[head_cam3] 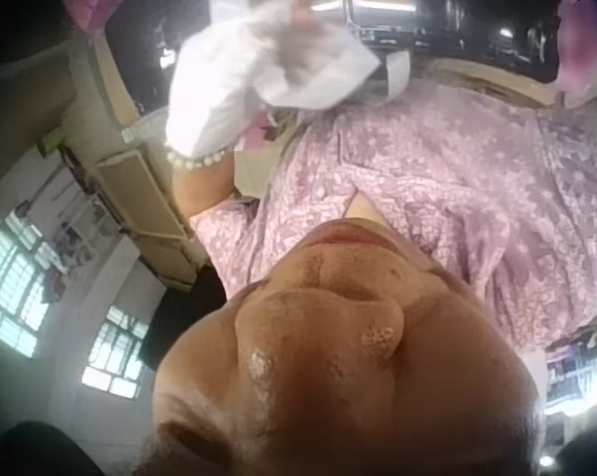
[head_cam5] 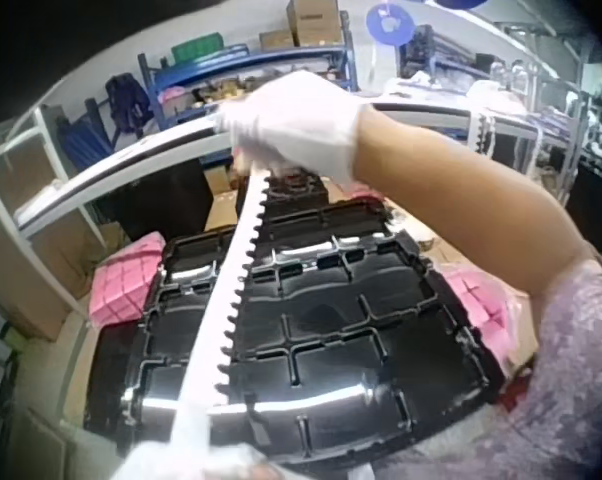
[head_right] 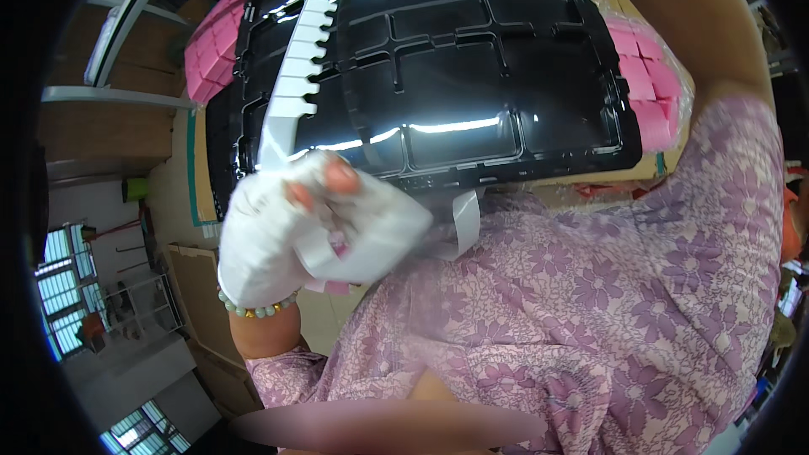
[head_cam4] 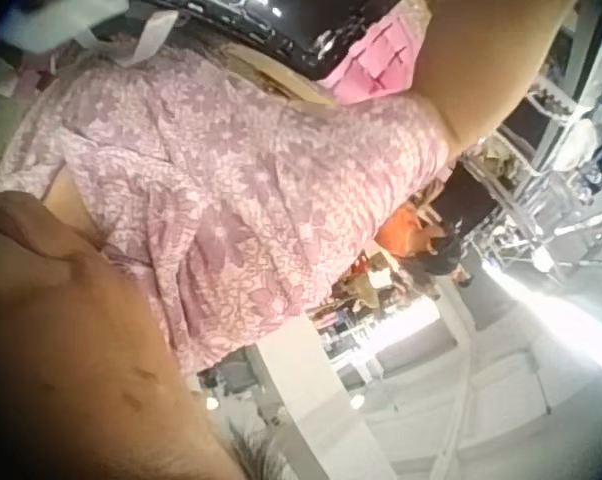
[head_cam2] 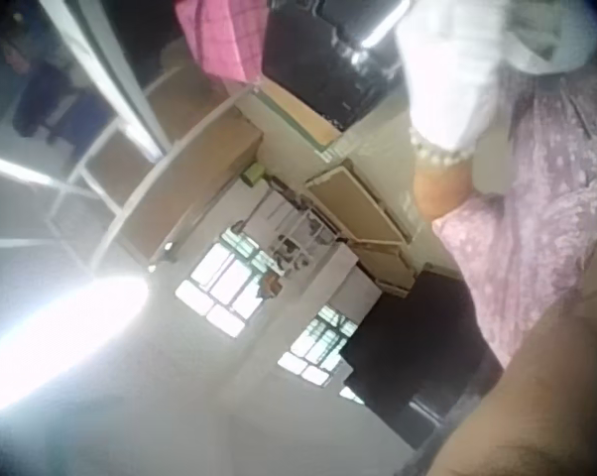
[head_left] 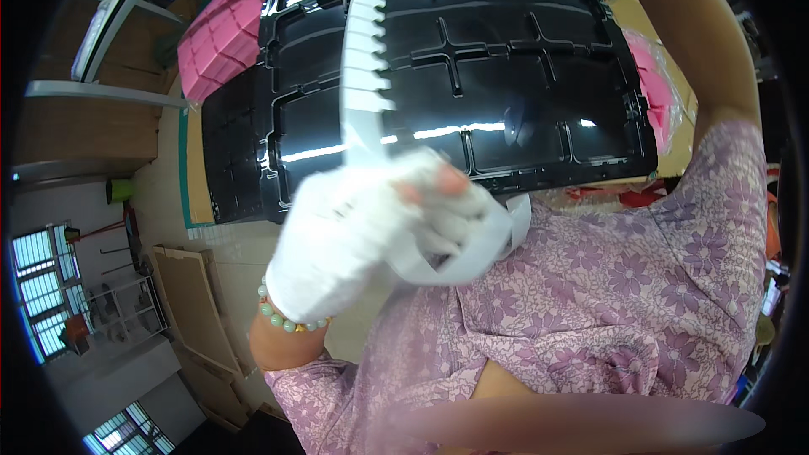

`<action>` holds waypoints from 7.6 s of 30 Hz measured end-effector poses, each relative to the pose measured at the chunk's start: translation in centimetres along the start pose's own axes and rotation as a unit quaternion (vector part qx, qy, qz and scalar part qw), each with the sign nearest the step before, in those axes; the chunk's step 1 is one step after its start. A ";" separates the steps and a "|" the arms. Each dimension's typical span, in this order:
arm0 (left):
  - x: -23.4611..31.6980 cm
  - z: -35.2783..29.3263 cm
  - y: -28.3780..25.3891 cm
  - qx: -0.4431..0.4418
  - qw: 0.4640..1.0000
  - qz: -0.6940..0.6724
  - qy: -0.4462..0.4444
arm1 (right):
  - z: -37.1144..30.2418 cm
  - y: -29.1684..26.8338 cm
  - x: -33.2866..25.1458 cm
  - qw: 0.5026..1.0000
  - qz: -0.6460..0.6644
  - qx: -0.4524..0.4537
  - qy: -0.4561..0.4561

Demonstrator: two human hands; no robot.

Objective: The person applies stickers from a strip onto black plastic trays, fits pink foam sheets into the trays, and stacks the assembled trays.

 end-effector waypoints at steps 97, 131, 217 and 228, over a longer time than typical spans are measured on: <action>9.7 10.7 -6.9 0.111 0.969 -0.003 0.221 | -4.9 -2.6 8.8 0.850 -0.375 -0.342 0.143; 10.2 8.2 -11.4 0.138 0.945 -0.090 0.281 | -3.2 5.9 -8.1 0.999 -0.012 0.044 0.027; 8.1 17.5 0.3 -0.052 0.981 0.116 0.147 | -15.5 3.4 -7.6 0.955 -0.048 0.291 0.005; 8.3 13.6 4.3 -0.089 0.986 0.099 0.099 | -20.9 -8.9 -6.2 0.925 -0.148 -0.189 0.293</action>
Point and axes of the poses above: each hand's wrist, its own z-axis towards the middle knuckle, its own y-axis out of the palm, x = y × z, the point moved 1 cm from there along z, towards the middle knuckle, and after that the axes turned 8 degrees about -y, right-handed, at the moved point
